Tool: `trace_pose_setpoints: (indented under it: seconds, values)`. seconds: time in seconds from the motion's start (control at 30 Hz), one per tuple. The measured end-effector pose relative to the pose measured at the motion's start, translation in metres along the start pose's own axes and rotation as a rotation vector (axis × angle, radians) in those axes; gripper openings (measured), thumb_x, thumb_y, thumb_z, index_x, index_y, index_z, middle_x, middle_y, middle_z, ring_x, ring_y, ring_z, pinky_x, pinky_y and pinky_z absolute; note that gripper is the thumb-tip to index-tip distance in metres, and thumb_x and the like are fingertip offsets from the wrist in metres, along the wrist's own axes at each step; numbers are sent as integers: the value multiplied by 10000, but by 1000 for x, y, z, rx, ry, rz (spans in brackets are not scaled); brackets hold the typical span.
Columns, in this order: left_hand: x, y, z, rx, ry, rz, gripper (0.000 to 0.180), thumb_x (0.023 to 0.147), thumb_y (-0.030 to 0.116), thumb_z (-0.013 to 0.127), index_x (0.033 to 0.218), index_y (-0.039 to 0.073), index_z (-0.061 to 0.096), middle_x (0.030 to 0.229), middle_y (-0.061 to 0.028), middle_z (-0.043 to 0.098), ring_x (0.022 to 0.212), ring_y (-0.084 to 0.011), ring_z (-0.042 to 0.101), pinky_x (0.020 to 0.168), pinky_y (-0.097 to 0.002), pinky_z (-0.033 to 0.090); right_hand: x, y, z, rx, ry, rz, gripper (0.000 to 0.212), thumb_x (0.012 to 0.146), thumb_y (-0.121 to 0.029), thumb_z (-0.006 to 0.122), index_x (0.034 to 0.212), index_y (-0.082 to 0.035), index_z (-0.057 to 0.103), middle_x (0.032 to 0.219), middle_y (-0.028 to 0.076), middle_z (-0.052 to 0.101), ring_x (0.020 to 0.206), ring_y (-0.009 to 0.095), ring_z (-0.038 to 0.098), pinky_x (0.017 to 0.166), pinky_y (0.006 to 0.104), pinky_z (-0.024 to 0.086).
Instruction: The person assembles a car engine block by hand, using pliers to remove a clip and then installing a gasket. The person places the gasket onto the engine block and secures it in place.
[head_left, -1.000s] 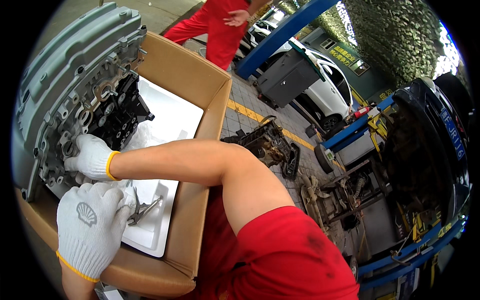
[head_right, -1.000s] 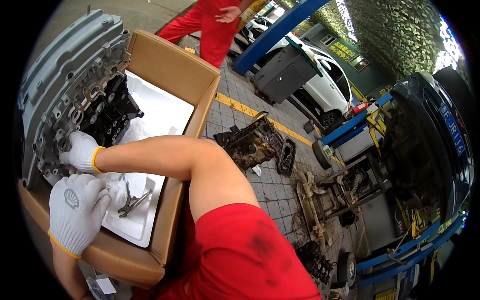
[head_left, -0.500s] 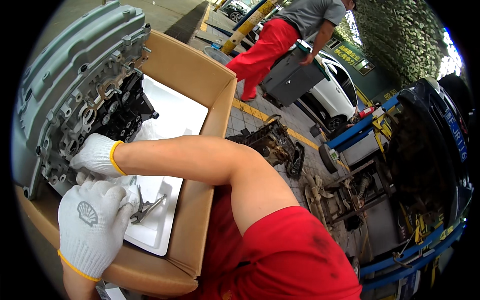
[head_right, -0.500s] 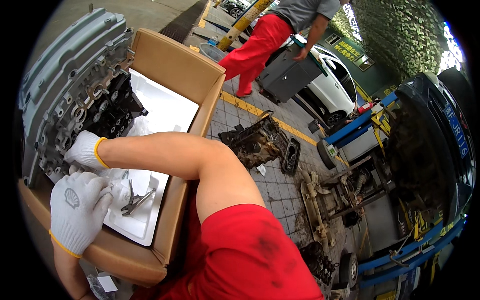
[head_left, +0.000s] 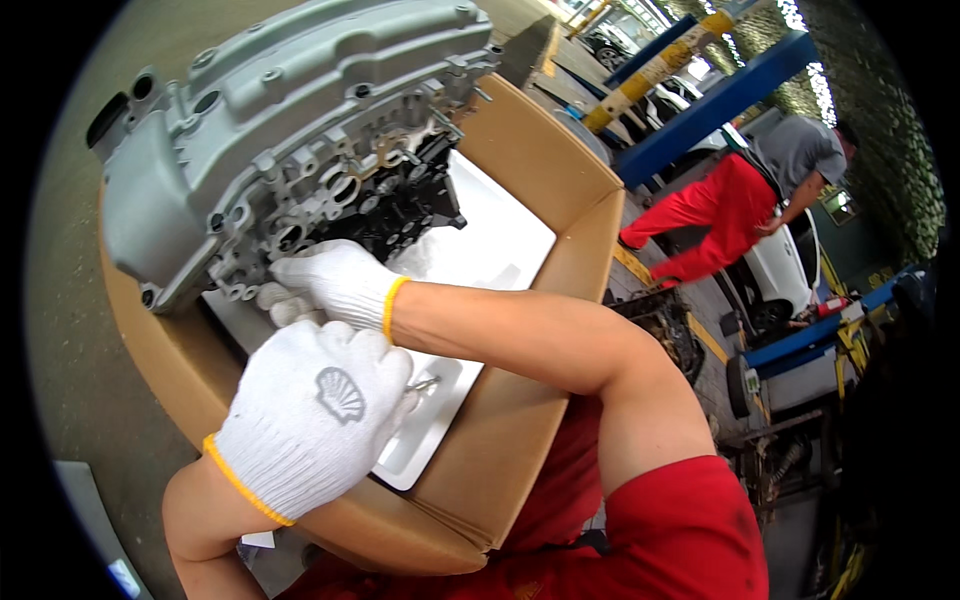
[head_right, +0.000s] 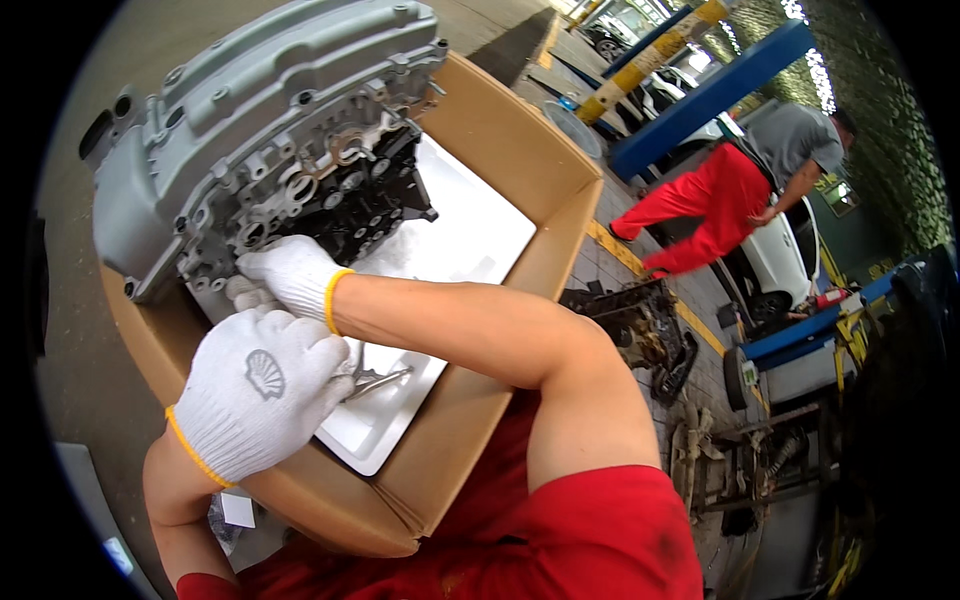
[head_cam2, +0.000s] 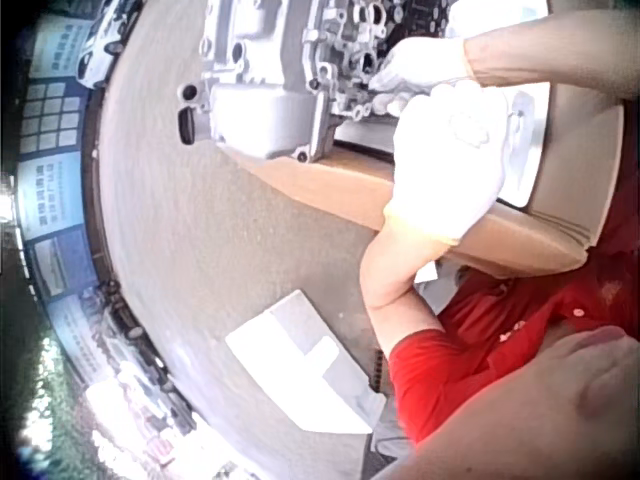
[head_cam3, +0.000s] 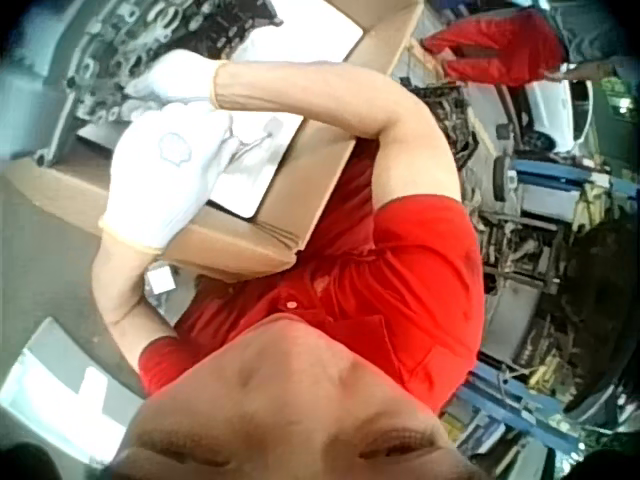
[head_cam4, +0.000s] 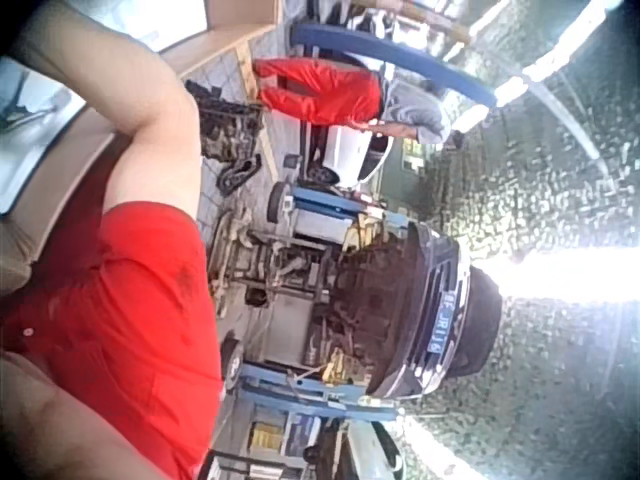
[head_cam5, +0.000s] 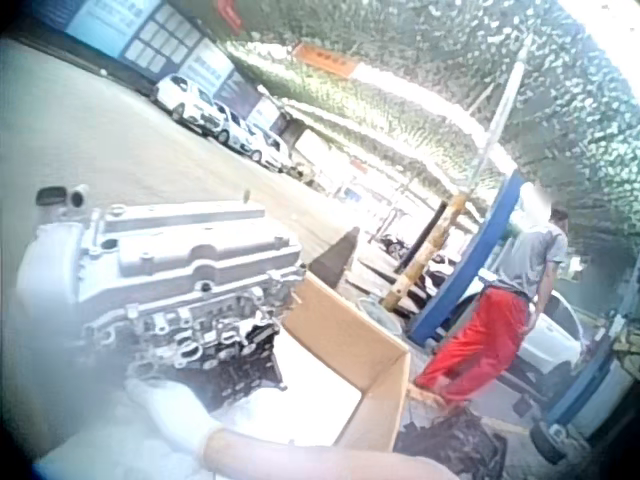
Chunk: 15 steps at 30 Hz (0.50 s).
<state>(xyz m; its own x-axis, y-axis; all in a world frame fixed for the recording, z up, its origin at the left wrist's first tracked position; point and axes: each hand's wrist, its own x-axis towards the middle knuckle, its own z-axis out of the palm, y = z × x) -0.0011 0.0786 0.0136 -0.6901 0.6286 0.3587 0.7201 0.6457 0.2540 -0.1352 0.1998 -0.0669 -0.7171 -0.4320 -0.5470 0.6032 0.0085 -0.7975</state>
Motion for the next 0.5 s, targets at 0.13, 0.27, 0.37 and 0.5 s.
trace_pose_setpoints:
  seconds: [0.13,0.27,0.37,0.5]
  values:
    - [-4,-6,2,27,8,25,156,948,270,813,926,134,739,881,-66,734,834,-323,744,756,-486,577,1,-7,3,-125,-18,-35,238,1138,-202,704,1188,31,721,968,130,793,696,184,720,583,321,596]
    - [-6,-4,3,32,-9,-13,190,984,316,793,946,130,776,885,-73,756,855,-330,760,766,-465,596,-17,-32,-14,-238,-142,49,311,1148,-234,696,1258,57,692,1017,150,800,747,191,738,643,331,628]
    - [-3,-4,1,-14,-107,-53,209,992,334,785,961,128,784,876,-76,760,849,-333,763,774,-464,605,-53,-89,-42,-825,-205,26,491,1143,-362,730,1364,75,706,1100,159,833,894,215,820,796,360,700]
    - [-9,-4,-2,-2,-86,-73,235,995,351,782,953,120,775,883,-95,766,853,-340,765,780,-478,605,-106,-166,-99,-1058,-91,-156,443,1129,-405,746,1267,17,751,1076,145,836,917,205,822,814,339,691]
